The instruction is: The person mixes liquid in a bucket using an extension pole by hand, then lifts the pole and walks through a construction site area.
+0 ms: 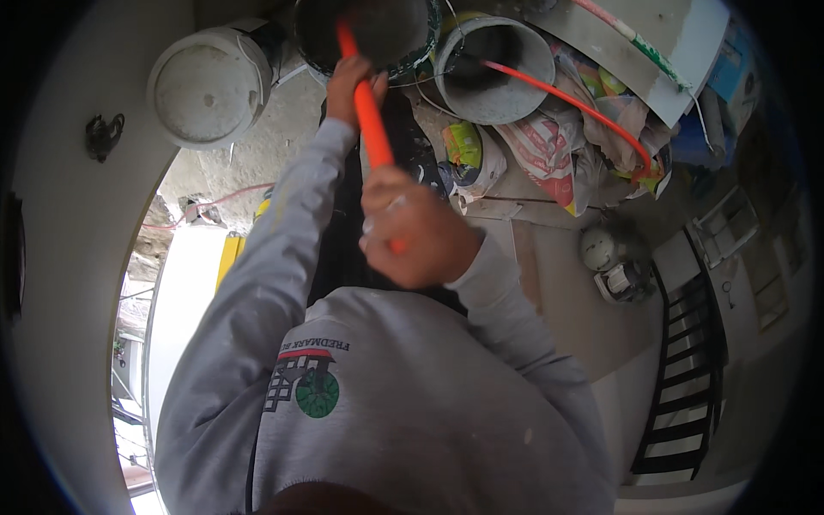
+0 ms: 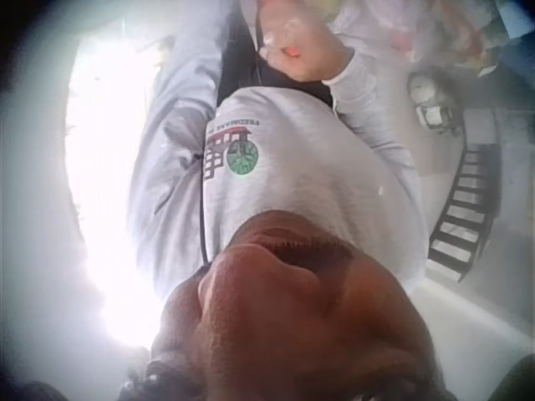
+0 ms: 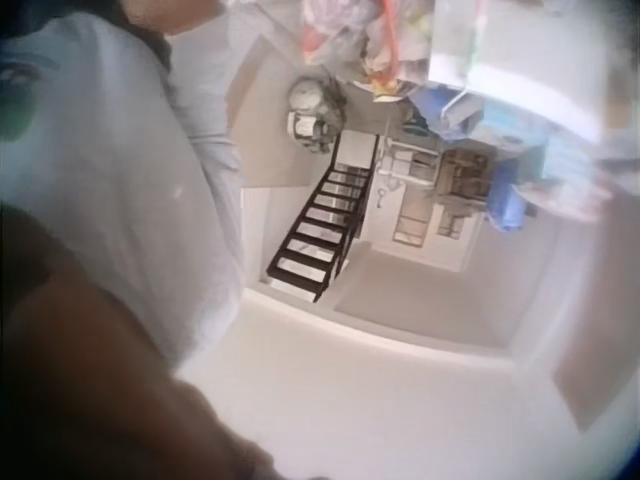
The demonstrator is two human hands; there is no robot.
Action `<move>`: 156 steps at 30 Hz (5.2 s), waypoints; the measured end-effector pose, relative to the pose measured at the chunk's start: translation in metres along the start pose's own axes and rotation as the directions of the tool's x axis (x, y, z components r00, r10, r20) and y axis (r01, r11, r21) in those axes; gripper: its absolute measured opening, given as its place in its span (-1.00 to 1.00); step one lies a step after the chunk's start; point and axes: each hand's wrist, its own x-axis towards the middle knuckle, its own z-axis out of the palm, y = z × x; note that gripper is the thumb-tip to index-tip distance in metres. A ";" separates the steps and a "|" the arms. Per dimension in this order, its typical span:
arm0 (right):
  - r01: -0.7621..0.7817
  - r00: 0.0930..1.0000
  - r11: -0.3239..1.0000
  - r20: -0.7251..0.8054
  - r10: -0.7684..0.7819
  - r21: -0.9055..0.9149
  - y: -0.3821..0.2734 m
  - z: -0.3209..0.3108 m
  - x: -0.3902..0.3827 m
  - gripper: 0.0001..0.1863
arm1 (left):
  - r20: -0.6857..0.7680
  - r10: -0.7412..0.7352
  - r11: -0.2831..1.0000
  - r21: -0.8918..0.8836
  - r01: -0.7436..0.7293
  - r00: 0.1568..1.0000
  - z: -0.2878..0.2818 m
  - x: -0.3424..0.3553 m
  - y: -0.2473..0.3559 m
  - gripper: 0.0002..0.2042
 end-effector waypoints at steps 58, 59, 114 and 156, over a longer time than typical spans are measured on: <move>0.372 0.696 0.850 -0.718 0.009 0.372 -0.087 -0.143 -0.049 -0.67 | 0.572 -0.062 0.996 0.090 0.012 0.818 0.003 0.068 0.195 -0.88; 0.381 0.689 0.861 -0.724 -0.023 0.336 -0.090 -0.142 -0.048 -0.66 | 0.573 -0.076 0.996 0.086 0.032 0.816 0.003 0.067 0.193 -0.88; 0.187 0.933 0.963 -0.341 -0.113 0.194 0.013 -0.052 0.018 -0.73 | 0.359 0.007 0.997 0.064 -0.032 0.933 -0.005 0.044 0.020 -0.85; -0.035 0.995 0.994 -0.092 0.044 0.101 -0.006 -0.018 -0.003 -0.83 | 0.192 0.026 0.999 0.029 -0.032 0.981 0.005 -0.010 -0.001 -0.93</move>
